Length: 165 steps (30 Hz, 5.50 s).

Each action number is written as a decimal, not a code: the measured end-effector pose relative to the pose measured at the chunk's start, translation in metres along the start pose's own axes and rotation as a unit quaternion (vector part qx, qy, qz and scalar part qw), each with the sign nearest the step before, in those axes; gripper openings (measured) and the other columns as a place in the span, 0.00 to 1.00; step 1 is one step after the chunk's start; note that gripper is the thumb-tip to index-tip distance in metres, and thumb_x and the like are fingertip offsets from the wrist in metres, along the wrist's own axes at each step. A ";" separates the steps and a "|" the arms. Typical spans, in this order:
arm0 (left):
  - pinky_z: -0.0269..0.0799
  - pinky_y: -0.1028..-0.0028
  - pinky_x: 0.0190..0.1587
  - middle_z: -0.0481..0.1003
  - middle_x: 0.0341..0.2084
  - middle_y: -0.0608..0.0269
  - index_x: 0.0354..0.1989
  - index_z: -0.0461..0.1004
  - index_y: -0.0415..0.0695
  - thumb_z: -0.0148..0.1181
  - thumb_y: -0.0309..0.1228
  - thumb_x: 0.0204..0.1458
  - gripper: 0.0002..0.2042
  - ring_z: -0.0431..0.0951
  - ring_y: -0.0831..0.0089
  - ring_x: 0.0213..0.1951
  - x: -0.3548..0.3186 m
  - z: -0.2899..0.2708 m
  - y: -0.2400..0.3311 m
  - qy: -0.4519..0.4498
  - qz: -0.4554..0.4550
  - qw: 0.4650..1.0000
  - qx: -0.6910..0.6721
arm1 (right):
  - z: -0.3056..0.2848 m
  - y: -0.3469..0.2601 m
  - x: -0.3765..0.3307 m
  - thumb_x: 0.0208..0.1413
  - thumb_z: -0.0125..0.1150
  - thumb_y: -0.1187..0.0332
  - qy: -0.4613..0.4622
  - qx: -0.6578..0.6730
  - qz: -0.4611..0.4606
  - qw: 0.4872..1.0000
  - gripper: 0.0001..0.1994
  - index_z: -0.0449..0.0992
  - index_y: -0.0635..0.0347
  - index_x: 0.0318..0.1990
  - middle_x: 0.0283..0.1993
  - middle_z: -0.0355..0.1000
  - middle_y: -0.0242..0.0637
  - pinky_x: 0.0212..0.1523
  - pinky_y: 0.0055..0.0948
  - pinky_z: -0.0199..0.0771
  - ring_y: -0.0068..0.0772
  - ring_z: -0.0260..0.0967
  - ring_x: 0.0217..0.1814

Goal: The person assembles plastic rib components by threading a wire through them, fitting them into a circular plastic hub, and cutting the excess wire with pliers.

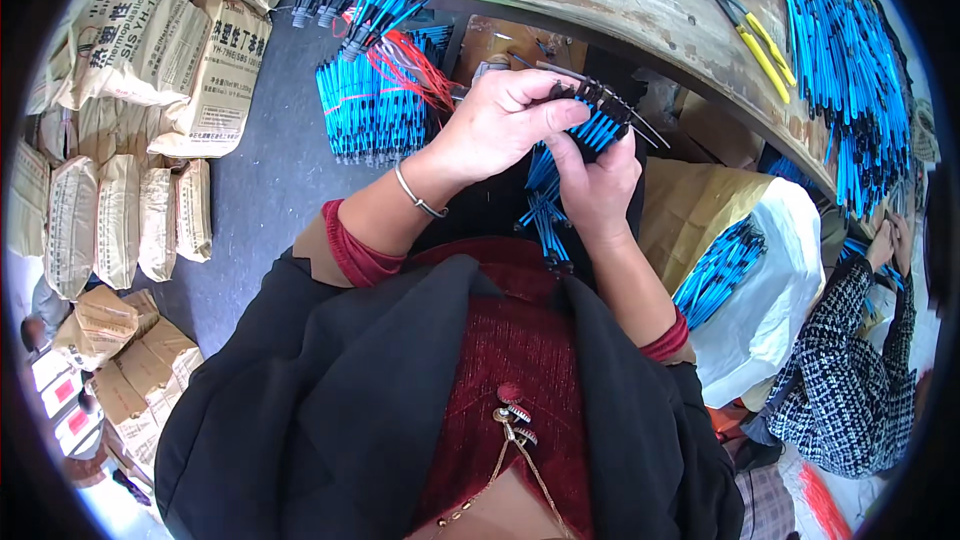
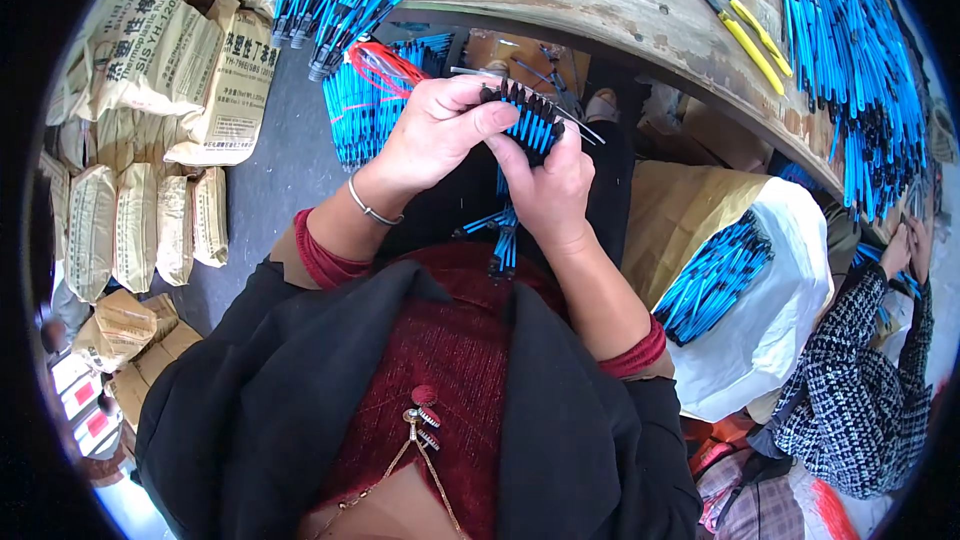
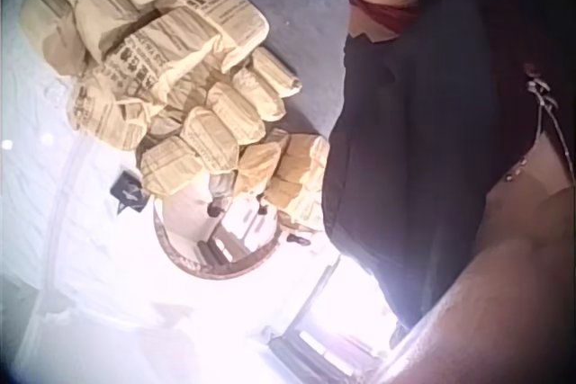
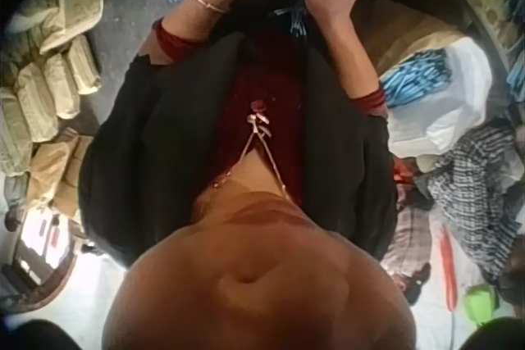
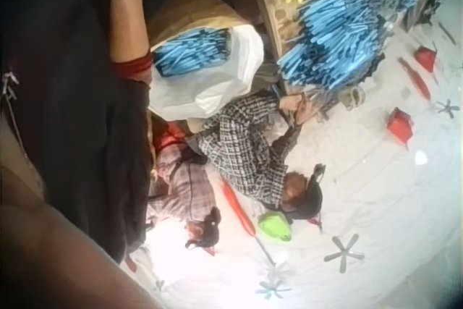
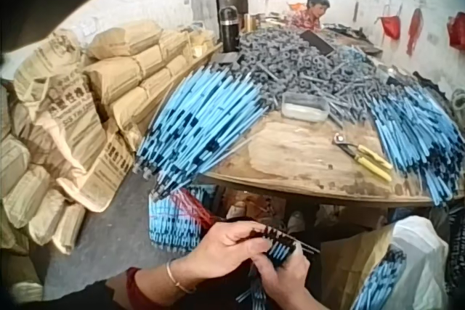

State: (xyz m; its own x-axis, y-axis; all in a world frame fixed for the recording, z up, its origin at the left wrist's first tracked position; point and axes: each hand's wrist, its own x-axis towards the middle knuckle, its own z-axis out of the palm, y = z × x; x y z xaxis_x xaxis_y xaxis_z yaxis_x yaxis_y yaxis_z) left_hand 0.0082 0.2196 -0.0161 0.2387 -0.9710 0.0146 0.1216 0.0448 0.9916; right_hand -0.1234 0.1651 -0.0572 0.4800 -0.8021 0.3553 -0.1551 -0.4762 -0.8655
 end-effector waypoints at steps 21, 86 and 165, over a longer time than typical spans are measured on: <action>0.68 0.69 0.50 0.71 0.45 0.55 0.55 0.60 0.37 0.60 0.25 0.45 0.26 0.73 0.69 0.46 0.060 -0.047 0.091 -0.072 0.071 0.981 0.164 | -0.010 0.017 0.027 0.43 0.67 0.65 0.017 0.038 0.019 0.999 0.19 0.66 0.68 0.35 0.24 0.72 0.46 0.23 0.33 0.72 0.46 0.73 0.24; 0.71 0.80 0.36 0.75 0.35 0.63 0.45 0.70 0.38 0.55 0.26 0.51 0.12 0.74 0.79 0.34 0.021 -0.053 0.024 0.010 0.009 0.985 -0.171 | 0.010 -0.010 0.019 0.46 0.64 0.67 -0.040 0.024 0.023 0.999 0.16 0.67 0.64 0.39 0.29 0.73 0.37 0.32 0.25 0.70 0.27 0.72 0.28; 0.70 0.83 0.35 0.75 0.29 0.66 0.41 0.71 0.38 0.63 0.18 0.41 0.15 0.74 0.82 0.32 0.001 -0.034 0.027 0.107 0.092 0.986 0.092 | 0.004 -0.013 0.038 0.52 0.57 0.60 -0.145 -0.073 -0.016 0.987 0.19 0.64 0.66 0.43 0.26 0.70 0.48 0.27 0.38 0.69 0.49 0.71 0.27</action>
State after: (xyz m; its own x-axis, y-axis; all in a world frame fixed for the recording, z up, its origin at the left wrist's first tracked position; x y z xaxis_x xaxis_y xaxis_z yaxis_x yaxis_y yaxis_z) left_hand 0.0447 0.2275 0.0062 0.4406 -0.8779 0.1875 -0.1153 0.1518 0.9817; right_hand -0.1002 0.1425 -0.0339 0.7106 -0.6587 0.2474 -0.2483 -0.5637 -0.7878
